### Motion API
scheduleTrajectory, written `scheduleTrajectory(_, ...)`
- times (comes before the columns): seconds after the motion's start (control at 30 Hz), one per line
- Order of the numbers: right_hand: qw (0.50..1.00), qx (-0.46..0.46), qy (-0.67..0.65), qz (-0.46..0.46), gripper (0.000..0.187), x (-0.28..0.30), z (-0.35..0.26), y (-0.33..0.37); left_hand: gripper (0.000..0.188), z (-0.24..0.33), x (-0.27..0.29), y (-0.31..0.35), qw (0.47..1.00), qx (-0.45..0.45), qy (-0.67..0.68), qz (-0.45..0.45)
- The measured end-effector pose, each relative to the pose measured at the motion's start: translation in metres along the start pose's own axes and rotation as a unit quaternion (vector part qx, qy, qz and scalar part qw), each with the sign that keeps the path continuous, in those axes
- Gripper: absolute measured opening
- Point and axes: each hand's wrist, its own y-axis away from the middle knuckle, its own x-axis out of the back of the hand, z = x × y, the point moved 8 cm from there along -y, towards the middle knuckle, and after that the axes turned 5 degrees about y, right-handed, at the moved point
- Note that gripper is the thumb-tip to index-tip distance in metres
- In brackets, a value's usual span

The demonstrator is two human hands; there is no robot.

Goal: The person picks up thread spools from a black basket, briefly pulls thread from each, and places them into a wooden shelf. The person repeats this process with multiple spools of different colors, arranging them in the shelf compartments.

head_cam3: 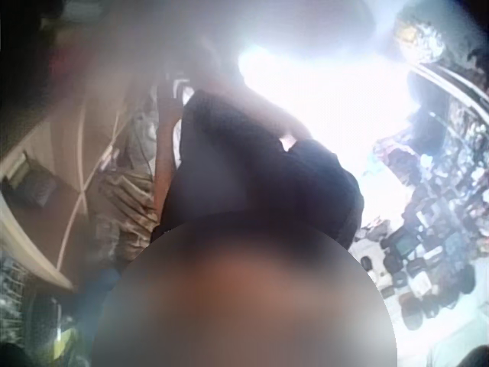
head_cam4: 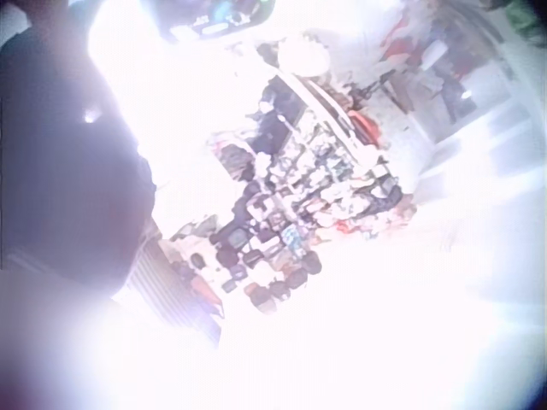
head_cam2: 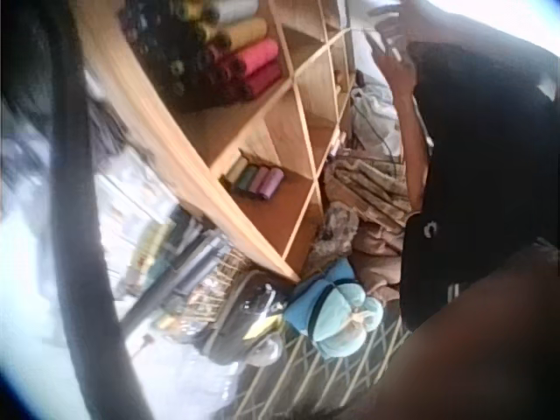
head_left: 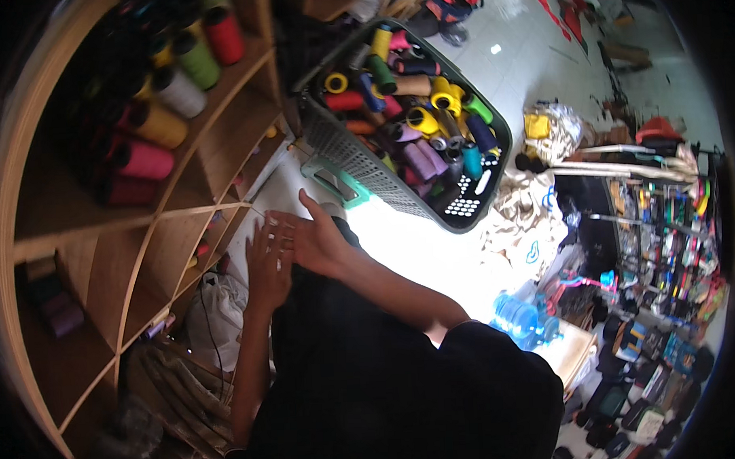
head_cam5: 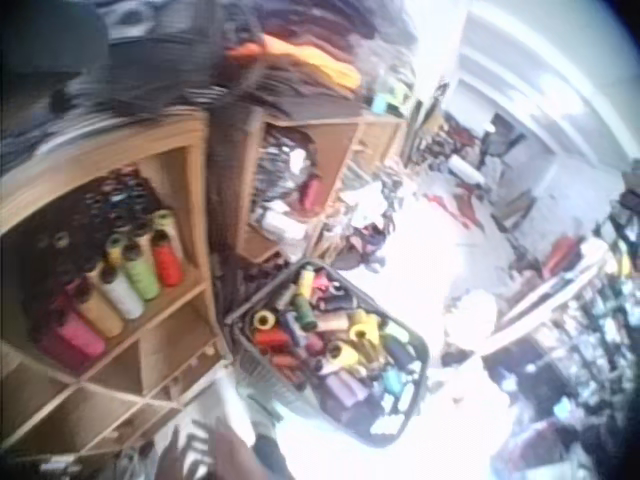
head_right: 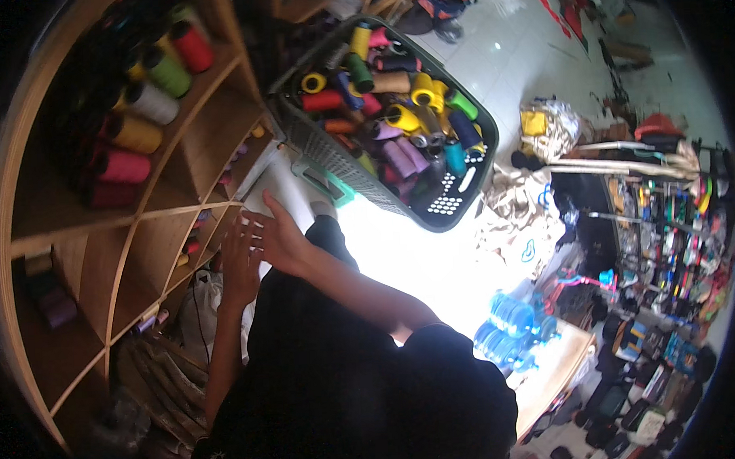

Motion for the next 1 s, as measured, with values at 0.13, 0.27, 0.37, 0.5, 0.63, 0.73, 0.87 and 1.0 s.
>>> scheduleTrajectory(0.13,0.934,0.164,0.295,0.119,0.039,0.067,-0.074,0.026,0.05,-0.143,-0.094,0.071,0.952,0.271,0.092,-0.111)
scheduleTrajectory(0.27,0.631,0.367,0.605,0.317,0.028,0.127,-0.186,0.077,0.052,-0.237,-0.162,0.181,0.885,0.392,0.22,-0.118)
scheduleTrajectory(0.37,0.348,0.375,0.755,0.409,0.037,0.148,-0.249,0.107,0.05,-0.208,-0.188,0.241,0.679,0.63,0.365,-0.092)
scheduleTrajectory(0.5,0.27,0.323,0.827,0.373,0.048,0.153,-0.293,0.093,0.047,-0.21,-0.218,0.288,0.606,0.685,0.399,-0.069)
scheduleTrajectory(0.63,0.239,0.265,0.892,0.276,0.049,0.162,-0.298,0.07,0.044,-0.184,-0.215,0.242,0.616,0.66,0.43,-0.006)
scheduleTrajectory(0.73,0.165,0.26,0.919,0.248,0.044,0.172,-0.289,0.054,0.041,-0.166,-0.208,0.197,0.676,0.592,0.439,0.025)
scheduleTrajectory(0.87,0.133,0.236,0.925,0.265,0.038,0.178,-0.29,0.051,0.038,-0.152,-0.197,0.163,0.691,0.573,0.437,0.057)
scheduleTrajectory(1.0,0.141,0.153,0.938,0.277,0.033,0.176,-0.297,0.046,0.038,-0.154,-0.206,0.174,0.674,0.602,0.425,0.054)
